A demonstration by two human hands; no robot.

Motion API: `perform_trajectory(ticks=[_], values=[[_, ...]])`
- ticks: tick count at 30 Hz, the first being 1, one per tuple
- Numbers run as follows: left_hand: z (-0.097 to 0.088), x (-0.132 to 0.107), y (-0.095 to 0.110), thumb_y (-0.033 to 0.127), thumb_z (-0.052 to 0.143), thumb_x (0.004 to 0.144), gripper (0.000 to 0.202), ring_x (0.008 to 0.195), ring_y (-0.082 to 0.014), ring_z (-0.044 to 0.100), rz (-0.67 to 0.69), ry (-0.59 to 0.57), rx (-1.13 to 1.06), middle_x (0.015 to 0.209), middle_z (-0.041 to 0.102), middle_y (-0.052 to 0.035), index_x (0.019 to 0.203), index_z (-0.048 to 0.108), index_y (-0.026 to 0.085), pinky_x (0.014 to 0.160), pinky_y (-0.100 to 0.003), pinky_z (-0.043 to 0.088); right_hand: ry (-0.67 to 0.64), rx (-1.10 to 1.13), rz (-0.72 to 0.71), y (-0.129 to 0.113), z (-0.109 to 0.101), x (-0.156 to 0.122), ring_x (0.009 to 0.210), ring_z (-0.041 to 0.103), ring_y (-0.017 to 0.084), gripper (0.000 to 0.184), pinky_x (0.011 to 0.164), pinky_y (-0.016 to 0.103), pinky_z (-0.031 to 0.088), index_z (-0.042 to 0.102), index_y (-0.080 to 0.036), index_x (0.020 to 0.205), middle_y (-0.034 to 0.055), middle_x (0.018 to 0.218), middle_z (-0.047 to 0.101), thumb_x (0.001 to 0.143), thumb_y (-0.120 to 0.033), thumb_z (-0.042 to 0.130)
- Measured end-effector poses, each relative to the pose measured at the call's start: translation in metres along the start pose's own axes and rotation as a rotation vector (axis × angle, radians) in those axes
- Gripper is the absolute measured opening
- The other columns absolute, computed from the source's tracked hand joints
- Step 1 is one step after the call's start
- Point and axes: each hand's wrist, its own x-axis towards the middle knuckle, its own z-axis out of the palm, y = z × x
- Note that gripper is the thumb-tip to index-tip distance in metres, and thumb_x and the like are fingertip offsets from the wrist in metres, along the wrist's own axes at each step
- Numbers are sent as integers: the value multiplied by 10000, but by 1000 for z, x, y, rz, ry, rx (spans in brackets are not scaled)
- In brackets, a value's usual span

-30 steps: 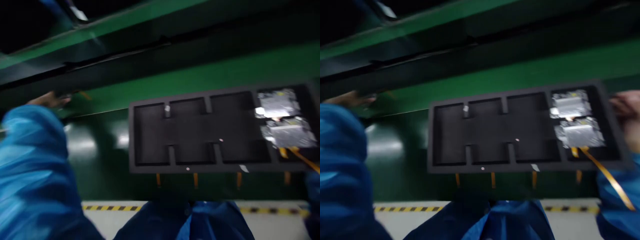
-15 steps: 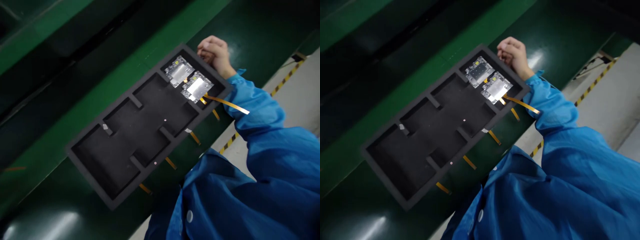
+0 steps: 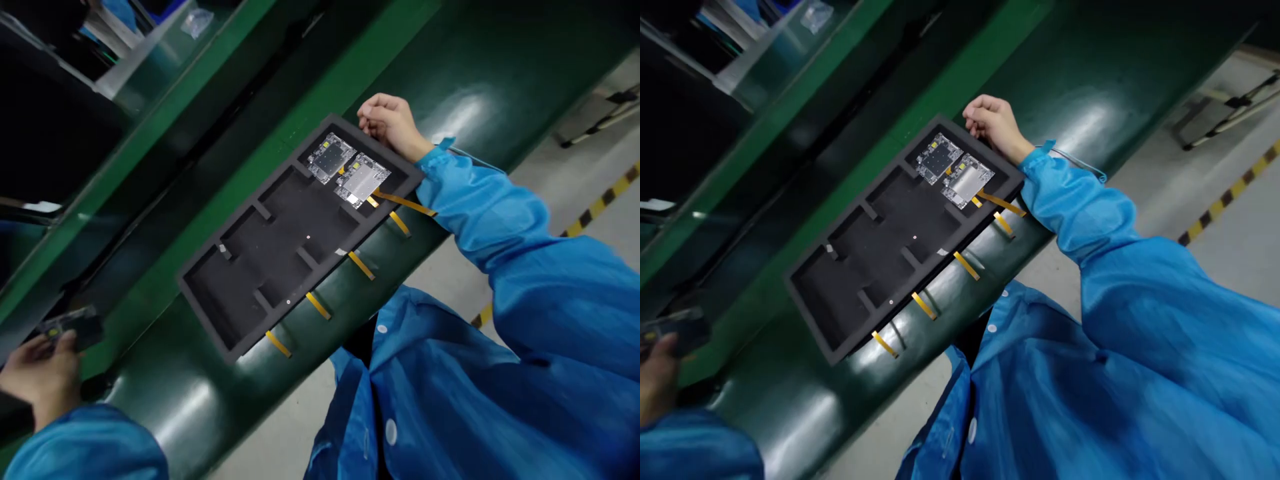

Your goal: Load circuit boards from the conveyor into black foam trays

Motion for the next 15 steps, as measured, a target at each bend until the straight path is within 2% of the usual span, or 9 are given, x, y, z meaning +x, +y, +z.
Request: perform_trajectory(ticks=[1, 2, 4, 5, 7, 9, 10, 13, 15], values=[[5, -2, 5, 455, 790, 576, 266, 1057, -455, 783, -100, 161, -26, 473, 604, 138, 553, 552, 338, 799, -588, 583, 9, 7, -7, -3, 0, -3, 837, 448, 148, 810, 803, 345, 457, 505, -341, 897, -94, 681, 573, 518, -1012, 753], [9, -5, 13, 397, 807, 506, 257, 1131, -450, 781, -164, 249, -67, 498, 629, 166, 556, 559, 348, 925, -604, 591, 27, 10, -22, -7, 1, -7, 829, 460, 149, 768, 798, 347, 464, 510, -343, 893, -88, 712, 586, 540, -972, 774], [20, -17, 39, 353, 859, 492, 258, 1173, -406, 781, -108, 298, -180, 723, 774, 206, 668, 676, 397, 1104, -596, 582, 75, 13, -74, -16, 3, -14, 812, 482, 152, 654, 804, 356, 478, 524, -345, 895, -72, 778, 590, 618, -880, 781], [27, -27, 56, 360, 902, 473, 306, 1109, -390, 787, -64, 332, -233, 764, 794, 176, 707, 709, 394, 1098, -600, 598, 107, 19, -114, -22, 5, -18, 807, 498, 155, 588, 815, 365, 487, 540, -345, 907, -59, 817, 593, 662, -825, 776], [49, -51, 93, 423, 955, 536, 375, 966, -337, 779, 70, 362, -331, 836, 818, 89, 870, 796, 360, 983, -564, 654, 183, 36, -221, -38, 10, -27, 794, 542, 174, 476, 821, 397, 502, 578, -341, 912, -21, 871, 619, 727, -733, 774], [79, -75, 129, 441, 969, 666, 415, 916, -268, 769, 174, 269, -442, 931, 828, 22, 1023, 814, 298, 901, -461, 667, 203, 33, -363, -60, 15, -40, 769, 584, 208, 418, 790, 437, 509, 622, -333, 868, 27, 875, 671, 774, -701, 798], [95, -84, 146, 456, 949, 735, 412, 925, -248, 769, 222, 231, -495, 975, 827, -5, 1075, 801, 276, 881, -420, 664, 152, 7, -439, -73, 16, -48, 762, 608, 225, 406, 779, 455, 513, 651, -324, 843, 51, 874, 701, 801, -691, 819], [142, -98, 185, 613, 842, 898, 463, 1026, -242, 791, 327, 69, -544, 1085, 816, -65, 1165, 758, 245, 868, -352, 659, -191, -118, -629, -113, 17, -70, 806, 674, 244, 346, 784, 462, 543, 751, -291, 851, 71, 906, 761, 903, -620, 843], [165, -97, 200, 674, 808, 925, 517, 1063, -246, 795, 347, -46, -535, 1121, 817, -85, 1187, 755, 232, 854, -324, 652, -360, -185, -699, -132, 23, -77, 825, 686, 232, 265, 780, 429, 557, 782, -275, 905, 52, 914, 773, 952, -533, 822]])
